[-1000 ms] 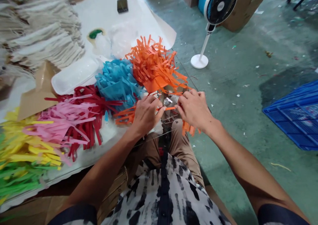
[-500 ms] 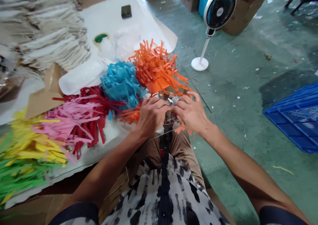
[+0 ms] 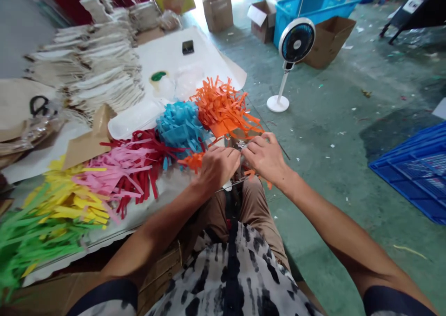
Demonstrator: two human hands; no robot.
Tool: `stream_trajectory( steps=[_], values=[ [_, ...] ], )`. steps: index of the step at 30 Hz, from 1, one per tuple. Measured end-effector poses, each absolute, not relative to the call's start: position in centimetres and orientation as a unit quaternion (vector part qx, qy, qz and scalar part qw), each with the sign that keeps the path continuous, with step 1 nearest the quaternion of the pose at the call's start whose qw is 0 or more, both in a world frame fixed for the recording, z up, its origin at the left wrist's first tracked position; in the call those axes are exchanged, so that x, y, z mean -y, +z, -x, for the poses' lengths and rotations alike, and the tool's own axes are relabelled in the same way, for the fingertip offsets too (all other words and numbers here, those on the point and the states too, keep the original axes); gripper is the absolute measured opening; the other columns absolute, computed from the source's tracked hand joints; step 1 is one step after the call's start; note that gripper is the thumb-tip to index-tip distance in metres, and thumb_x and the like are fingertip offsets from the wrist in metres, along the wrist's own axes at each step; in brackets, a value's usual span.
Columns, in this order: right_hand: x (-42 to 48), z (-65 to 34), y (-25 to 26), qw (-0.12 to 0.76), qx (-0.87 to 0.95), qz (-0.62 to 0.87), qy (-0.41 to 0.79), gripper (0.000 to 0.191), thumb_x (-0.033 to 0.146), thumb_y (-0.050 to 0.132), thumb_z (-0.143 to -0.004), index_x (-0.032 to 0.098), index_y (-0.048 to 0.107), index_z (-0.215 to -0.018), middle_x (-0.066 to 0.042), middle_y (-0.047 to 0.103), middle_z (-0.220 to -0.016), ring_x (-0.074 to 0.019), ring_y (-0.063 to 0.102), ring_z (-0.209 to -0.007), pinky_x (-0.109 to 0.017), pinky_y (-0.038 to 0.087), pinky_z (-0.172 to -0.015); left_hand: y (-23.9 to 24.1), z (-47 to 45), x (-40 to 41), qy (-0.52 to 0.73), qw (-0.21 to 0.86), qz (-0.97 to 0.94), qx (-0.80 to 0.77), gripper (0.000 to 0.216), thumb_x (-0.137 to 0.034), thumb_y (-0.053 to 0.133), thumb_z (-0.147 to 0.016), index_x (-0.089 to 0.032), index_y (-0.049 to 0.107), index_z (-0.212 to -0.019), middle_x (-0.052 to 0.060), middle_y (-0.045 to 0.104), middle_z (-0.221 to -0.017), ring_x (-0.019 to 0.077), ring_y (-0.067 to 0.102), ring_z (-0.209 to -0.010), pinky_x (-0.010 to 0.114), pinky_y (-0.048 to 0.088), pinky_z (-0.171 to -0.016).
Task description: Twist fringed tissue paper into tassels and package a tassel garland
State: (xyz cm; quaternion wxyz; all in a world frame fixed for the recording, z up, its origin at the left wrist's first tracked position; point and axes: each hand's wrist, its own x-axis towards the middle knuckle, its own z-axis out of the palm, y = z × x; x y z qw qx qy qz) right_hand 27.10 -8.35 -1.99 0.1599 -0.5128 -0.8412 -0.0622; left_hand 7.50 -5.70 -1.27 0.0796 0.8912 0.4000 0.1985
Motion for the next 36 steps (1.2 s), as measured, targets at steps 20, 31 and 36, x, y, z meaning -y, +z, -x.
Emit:
stream_trajectory(
  steps=[20, 31, 36],
  values=[
    [14.6, -22.7, 1.1, 0.586, 0.542, 0.496, 0.34, 0.015, 0.035, 0.08, -0.086, 0.024, 0.077, -0.076, -0.001, 0.074, -0.08, -0.0194, 0.065, -0.074, -0.035, 0.05, -0.071, 2.0, -5.0, 11.9, 0.399, 0.728, -0.435, -0.349, 0.029, -0.041, 0.099, -0.064, -0.019, 0.08, -0.072, 0.003, 0.078, -0.103, 0.0143, 0.07, -0.086, 0.028, 0.055, -0.084],
    [13.8, -20.1, 2.5, 0.506, 0.578, 0.454, 0.452, 0.016, 0.039, 0.08, -0.089, 0.024, 0.079, -0.083, -0.001, 0.076, -0.085, -0.0184, 0.067, -0.082, -0.034, 0.049, -0.081, 1.4, -2.1, 13.3, 0.457, 0.707, -0.412, -0.347, 0.025, -0.035, 0.097, -0.067, -0.017, 0.081, -0.072, 0.003, 0.076, -0.08, 0.0121, 0.065, -0.073, 0.025, 0.051, -0.077],
    [12.6, -17.3, 2.7, 0.503, 0.643, 0.466, 0.342, 0.027, 0.043, 0.076, -0.096, 0.024, 0.076, -0.076, -0.002, 0.073, -0.083, -0.0193, 0.065, -0.082, -0.036, 0.048, -0.081, 1.5, -0.3, 13.5, 0.514, 0.683, -0.381, -0.352, 0.023, -0.035, 0.094, -0.072, -0.017, 0.08, -0.072, 0.003, 0.077, -0.082, 0.0137, 0.067, -0.077, 0.026, 0.053, -0.081]
  ],
)
